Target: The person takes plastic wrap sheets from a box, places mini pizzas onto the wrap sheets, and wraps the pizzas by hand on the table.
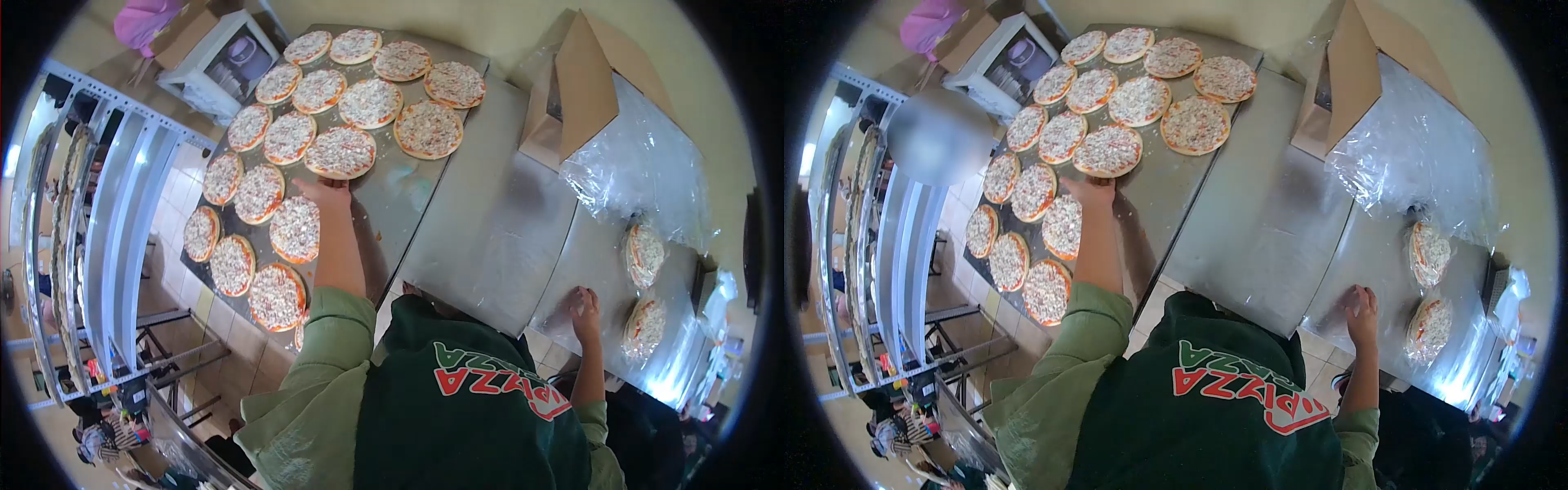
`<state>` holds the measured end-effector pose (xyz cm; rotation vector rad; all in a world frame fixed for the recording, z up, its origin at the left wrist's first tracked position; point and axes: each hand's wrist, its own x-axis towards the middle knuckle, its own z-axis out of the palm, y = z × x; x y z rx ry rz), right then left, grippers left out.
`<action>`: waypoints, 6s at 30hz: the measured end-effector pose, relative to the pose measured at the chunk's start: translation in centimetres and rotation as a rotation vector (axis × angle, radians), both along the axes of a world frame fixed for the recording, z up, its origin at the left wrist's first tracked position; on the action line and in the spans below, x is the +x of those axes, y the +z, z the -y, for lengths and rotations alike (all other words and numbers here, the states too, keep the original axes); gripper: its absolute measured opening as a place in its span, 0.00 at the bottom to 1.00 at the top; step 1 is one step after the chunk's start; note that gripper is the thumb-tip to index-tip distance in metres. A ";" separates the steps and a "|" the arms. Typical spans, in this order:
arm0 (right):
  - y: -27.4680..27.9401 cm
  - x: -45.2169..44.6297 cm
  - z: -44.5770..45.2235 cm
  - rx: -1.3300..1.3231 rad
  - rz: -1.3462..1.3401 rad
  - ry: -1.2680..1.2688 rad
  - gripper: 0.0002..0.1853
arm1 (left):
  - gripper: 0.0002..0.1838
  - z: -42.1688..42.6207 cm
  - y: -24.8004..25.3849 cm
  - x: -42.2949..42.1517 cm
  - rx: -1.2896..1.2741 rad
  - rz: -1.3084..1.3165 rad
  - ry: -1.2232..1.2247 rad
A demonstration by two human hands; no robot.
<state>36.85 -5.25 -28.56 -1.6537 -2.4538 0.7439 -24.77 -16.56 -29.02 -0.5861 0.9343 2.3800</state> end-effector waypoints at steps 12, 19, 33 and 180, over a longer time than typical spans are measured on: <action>0.0 -0.1 1.2 0.109 0.173 -0.152 0.29 | 0.49 -0.8 -0.4 9.1 0.428 -0.336 -0.431; 0.3 1.6 2.6 0.148 0.009 -0.297 0.22 | 0.52 -3.9 -1.1 27.5 0.522 0.320 -1.117; 4.0 -1.4 4.9 0.083 -0.330 -0.338 0.11 | 0.43 -8.0 -2.6 37.4 -0.237 -0.204 -1.549; 21.0 -17.9 -11.1 -0.227 -1.016 0.377 0.27 | 0.08 1.6 20.8 24.1 0.167 -0.380 -0.567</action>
